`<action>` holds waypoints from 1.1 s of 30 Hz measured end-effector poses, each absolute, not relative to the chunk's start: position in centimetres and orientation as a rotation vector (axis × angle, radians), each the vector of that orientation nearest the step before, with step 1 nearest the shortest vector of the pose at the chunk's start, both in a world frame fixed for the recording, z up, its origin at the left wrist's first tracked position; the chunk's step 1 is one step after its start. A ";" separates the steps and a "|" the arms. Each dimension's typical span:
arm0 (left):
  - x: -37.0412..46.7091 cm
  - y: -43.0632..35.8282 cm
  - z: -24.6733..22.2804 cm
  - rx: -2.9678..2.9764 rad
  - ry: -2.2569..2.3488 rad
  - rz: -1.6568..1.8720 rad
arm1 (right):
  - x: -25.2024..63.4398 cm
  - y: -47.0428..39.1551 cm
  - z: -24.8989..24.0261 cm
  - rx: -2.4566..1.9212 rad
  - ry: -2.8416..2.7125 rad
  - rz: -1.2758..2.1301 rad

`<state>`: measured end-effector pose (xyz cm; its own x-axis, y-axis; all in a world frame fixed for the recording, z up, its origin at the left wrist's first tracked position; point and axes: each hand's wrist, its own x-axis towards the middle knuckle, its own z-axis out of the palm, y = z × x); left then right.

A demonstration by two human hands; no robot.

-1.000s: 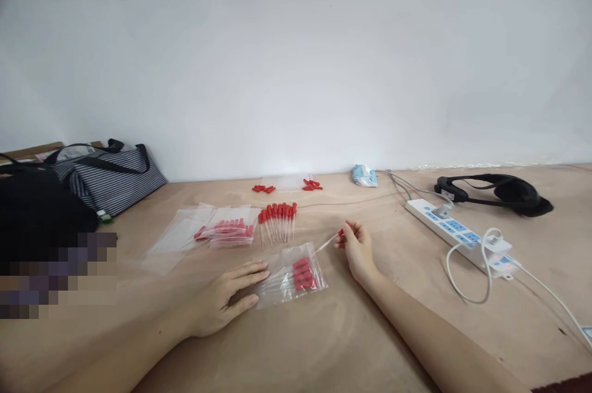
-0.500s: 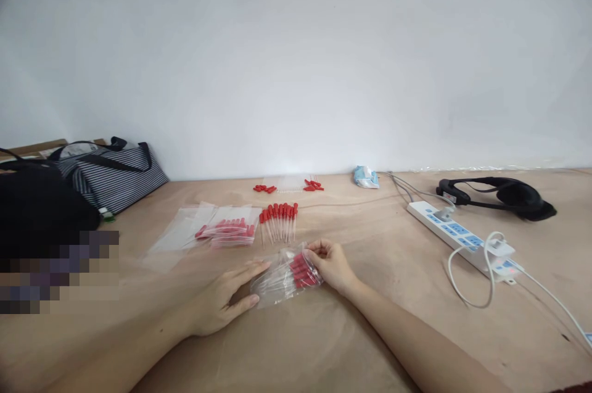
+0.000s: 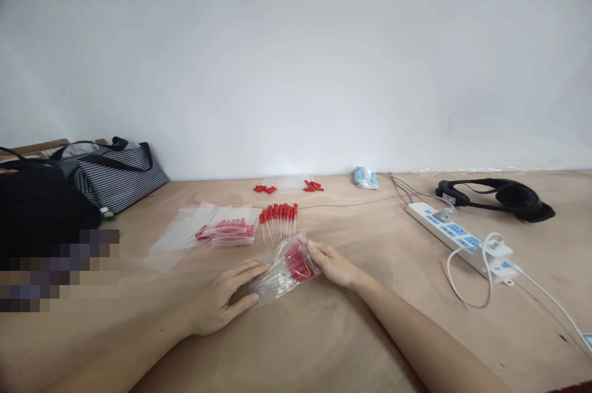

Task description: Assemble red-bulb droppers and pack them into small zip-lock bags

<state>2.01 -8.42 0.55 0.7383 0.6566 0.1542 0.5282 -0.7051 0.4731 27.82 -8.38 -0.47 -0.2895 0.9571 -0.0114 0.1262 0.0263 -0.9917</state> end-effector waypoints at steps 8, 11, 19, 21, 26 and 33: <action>2.2 -8.4 0.8 2.640 0.973 0.551 | 28.5 -7.3 -2.7 -1.333 -1.431 1.167; 2.8 -8.1 0.8 2.563 1.108 0.646 | 28.2 -7.3 -2.5 -1.289 -1.459 1.256; 6.4 -4.8 1.8 2.245 1.144 0.479 | 26.1 -8.2 -2.2 -0.992 -1.460 1.466; 7.3 -4.3 2.5 2.182 1.103 0.297 | 25.6 -8.3 -2.2 -0.963 -1.465 1.468; 6.7 -4.9 3.3 2.062 1.007 0.317 | 25.8 -8.1 -1.9 -1.097 -1.342 1.284; -2.2 -5.7 4.5 1.577 1.121 0.741 | 26.8 -8.4 -1.3 -1.179 -1.331 1.293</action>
